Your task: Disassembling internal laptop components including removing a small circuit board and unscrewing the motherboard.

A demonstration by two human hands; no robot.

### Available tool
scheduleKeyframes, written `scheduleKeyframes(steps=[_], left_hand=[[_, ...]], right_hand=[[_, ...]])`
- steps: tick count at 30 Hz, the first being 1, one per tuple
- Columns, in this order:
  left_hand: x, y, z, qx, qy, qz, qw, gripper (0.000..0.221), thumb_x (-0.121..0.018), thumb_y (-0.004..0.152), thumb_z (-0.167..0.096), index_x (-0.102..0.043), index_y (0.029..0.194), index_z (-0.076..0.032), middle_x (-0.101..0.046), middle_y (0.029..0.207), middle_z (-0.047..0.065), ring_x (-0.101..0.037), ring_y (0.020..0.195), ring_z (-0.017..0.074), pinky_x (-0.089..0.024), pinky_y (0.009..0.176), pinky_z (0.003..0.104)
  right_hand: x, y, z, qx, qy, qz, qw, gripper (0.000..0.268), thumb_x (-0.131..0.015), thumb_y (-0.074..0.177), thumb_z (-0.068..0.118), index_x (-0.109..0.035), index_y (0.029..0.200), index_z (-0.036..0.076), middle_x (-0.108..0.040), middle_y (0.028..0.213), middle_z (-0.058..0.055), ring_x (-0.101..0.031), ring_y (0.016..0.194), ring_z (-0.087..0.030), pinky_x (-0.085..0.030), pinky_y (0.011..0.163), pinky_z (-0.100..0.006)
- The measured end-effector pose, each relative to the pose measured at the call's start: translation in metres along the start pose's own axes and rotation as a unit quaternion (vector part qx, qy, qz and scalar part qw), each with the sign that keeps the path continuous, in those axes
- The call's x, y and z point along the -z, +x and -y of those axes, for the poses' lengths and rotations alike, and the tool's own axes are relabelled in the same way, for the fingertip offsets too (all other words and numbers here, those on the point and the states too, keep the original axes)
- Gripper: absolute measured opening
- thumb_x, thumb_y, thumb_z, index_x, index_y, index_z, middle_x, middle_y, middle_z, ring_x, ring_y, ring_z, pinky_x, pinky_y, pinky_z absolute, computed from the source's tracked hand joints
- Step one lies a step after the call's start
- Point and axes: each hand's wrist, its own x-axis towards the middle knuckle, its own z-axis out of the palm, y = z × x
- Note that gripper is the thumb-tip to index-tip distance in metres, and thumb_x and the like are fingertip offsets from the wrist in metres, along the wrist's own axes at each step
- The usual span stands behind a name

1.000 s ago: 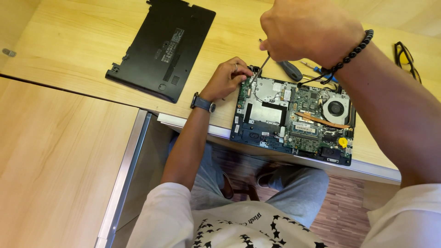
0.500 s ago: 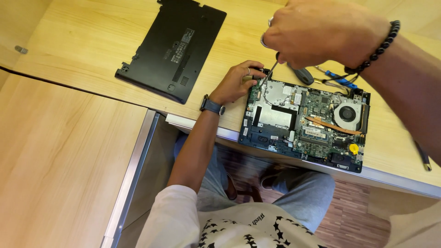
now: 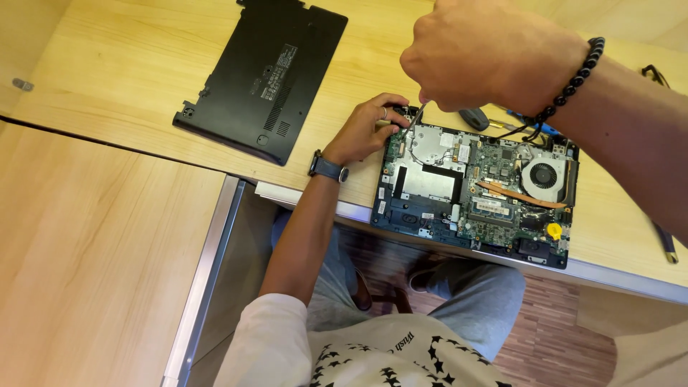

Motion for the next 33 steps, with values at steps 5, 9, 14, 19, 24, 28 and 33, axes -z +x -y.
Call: scheduleKeyframes(steps=[5,9,14,19,24,28,33], left_hand=[[0.0,-0.001,-0.002,0.013,0.0,0.004,1.0,0.025,-0.061,0.093,0.009,-0.08,0.103,-0.006,-0.058,0.134,0.006,-0.059,0.127,0.0258,-0.058,0.098,0.033],[-0.002,0.0,-0.002,0.012,-0.018,-0.001,1.0,0.022,-0.062,0.092,0.011,-0.074,0.109,0.002,-0.06,0.131,0.007,-0.067,0.117,0.0241,-0.062,0.096,0.032],[0.0,-0.001,-0.003,-0.017,-0.007,-0.006,1.0,0.025,-0.064,0.092,0.009,-0.079,0.104,-0.007,-0.06,0.129,0.006,-0.064,0.117,0.0262,-0.06,0.096,0.036],[-0.001,-0.001,0.002,-0.003,-0.004,0.002,1.0,0.027,-0.062,0.093,0.01,-0.079,0.104,-0.006,-0.058,0.133,0.006,-0.059,0.126,0.0263,-0.059,0.095,0.034],[-0.002,-0.001,0.001,-0.013,-0.002,-0.002,1.0,0.026,-0.064,0.093,0.01,-0.079,0.105,-0.007,-0.058,0.132,0.006,-0.06,0.125,0.0254,-0.059,0.096,0.034],[-0.001,-0.003,-0.006,0.001,-0.036,-0.001,0.999,0.026,-0.064,0.092,0.009,-0.069,0.114,-0.004,-0.059,0.129,0.009,-0.068,0.115,0.0248,-0.06,0.096,0.036],[0.003,-0.001,-0.003,-0.041,0.044,0.038,0.997,0.033,-0.079,0.085,-0.016,-0.069,0.116,-0.016,-0.055,0.135,0.009,-0.057,0.129,0.0301,-0.043,0.111,0.047]], right_hand=[[-0.001,-0.004,0.001,0.034,-0.069,-0.035,0.996,0.022,-0.069,0.09,0.042,-0.073,0.08,0.023,-0.077,0.084,0.004,-0.076,0.084,-0.016,-0.057,0.071,-0.032],[-0.007,-0.006,0.002,0.059,-0.042,-0.112,0.991,0.013,-0.067,0.089,0.013,-0.072,0.086,0.025,-0.075,0.088,0.007,-0.074,0.092,-0.016,-0.059,0.081,-0.032],[0.006,-0.005,0.012,-0.051,-0.011,-0.013,0.999,0.064,-0.045,0.099,0.069,-0.081,0.079,0.02,-0.079,0.081,-0.002,-0.076,0.081,-0.023,-0.055,0.058,-0.034],[0.002,-0.001,0.005,-0.047,0.02,0.039,0.998,0.024,-0.067,0.088,0.04,-0.08,0.09,0.02,-0.08,0.093,-0.002,-0.077,0.088,-0.022,-0.057,0.059,-0.036],[-0.008,-0.006,0.01,0.01,-0.053,-0.103,0.993,0.023,-0.061,0.091,0.016,-0.072,0.076,0.029,-0.075,0.081,0.008,-0.075,0.085,-0.016,-0.055,0.068,-0.032],[-0.005,-0.012,0.02,0.014,-0.035,-0.128,0.991,0.023,-0.067,0.091,0.02,-0.07,0.077,0.037,-0.072,0.08,0.013,-0.071,0.085,-0.013,-0.047,0.056,-0.03],[-0.044,-0.051,-0.009,-0.04,0.003,-0.112,0.993,0.013,-0.062,0.094,0.026,-0.071,0.099,0.033,-0.076,0.092,0.012,-0.073,0.099,-0.016,-0.062,0.067,-0.032]])
